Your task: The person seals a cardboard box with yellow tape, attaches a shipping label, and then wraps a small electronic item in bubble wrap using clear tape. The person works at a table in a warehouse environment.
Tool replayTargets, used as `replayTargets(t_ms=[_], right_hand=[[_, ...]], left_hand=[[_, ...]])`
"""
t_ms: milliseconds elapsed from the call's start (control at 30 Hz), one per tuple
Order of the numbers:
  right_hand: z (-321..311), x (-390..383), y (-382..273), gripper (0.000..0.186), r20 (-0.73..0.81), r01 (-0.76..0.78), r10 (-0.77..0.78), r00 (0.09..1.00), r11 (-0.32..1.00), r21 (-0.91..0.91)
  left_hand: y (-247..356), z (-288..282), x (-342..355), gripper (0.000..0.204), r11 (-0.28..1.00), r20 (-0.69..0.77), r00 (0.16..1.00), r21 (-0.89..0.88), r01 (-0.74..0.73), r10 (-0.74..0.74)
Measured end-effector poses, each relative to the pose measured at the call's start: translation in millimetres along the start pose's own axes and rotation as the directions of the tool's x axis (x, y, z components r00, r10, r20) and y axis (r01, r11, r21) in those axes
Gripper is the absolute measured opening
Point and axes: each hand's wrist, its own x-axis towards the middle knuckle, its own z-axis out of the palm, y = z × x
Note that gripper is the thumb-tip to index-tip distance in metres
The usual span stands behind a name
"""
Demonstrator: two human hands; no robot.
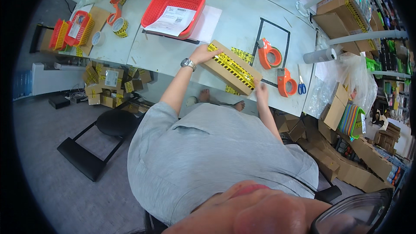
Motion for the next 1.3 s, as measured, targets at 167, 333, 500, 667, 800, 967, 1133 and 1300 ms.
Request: replayTargets(t_ms=[167, 333, 500, 667, 800, 967, 1133, 1300], right_hand=[[7, -18, 7, 0.070, 0.361, -0.095, 0.001, 0.933, 0.965, 0.244], [-14, -34, -2, 0.069, 0.064, 0.108, -0.114, 0.991, 0.991, 0.084], [-10, -60, -29, 0.056, -0.166, 0.474, -0.464, 0.870, 0.880, 0.025], [29, -78, -101, 0.047, 0.390, 0.426, -0.449, 0.804, 0.892, 0.148], [61, -104, -151, 0.053, 0.730, -0.261, -0.346, 0.589, 0.773, 0.578], [54, -124, -199, 0.074, 0.428, 0.194, -0.656, 0.621, 0.658, 0.728], [3, -124, -212, 0.066, 0.319, 0.498, -0.701, 0.638, 0.692, 0.523], [-24, -121, -194, 0.061, 0.373, 0.533, -0.738, 0.562, 0.668, 0.519]], left_hand=[[-11, -2, 13, 0.096, 0.994, -0.064, 0.998, 0.111, -0.004, 0.011], [-44, -30, -4, 0.093, 0.774, -0.007, 0.995, -0.630, 0.072, -0.098], [-75, -99, -9, 0.076, 0.787, -0.563, 0.706, -0.617, -0.014, -0.429], [-18, -92, -43, 0.042, 0.469, -0.749, 0.654, -0.617, -0.632, -0.105], [48, -25, -117, 0.042, 0.050, -0.648, 0.755, -0.754, -0.655, 0.104], [82, 4, -150, 0.064, 0.261, -0.512, 0.788, -0.754, -0.603, 0.341], [86, -38, -153, 0.097, 0.310, -0.422, 0.780, -0.747, -0.588, 0.462], [119, -63, -155, 0.087, 0.683, -0.362, 0.611, 0.110, -0.722, 0.704]])
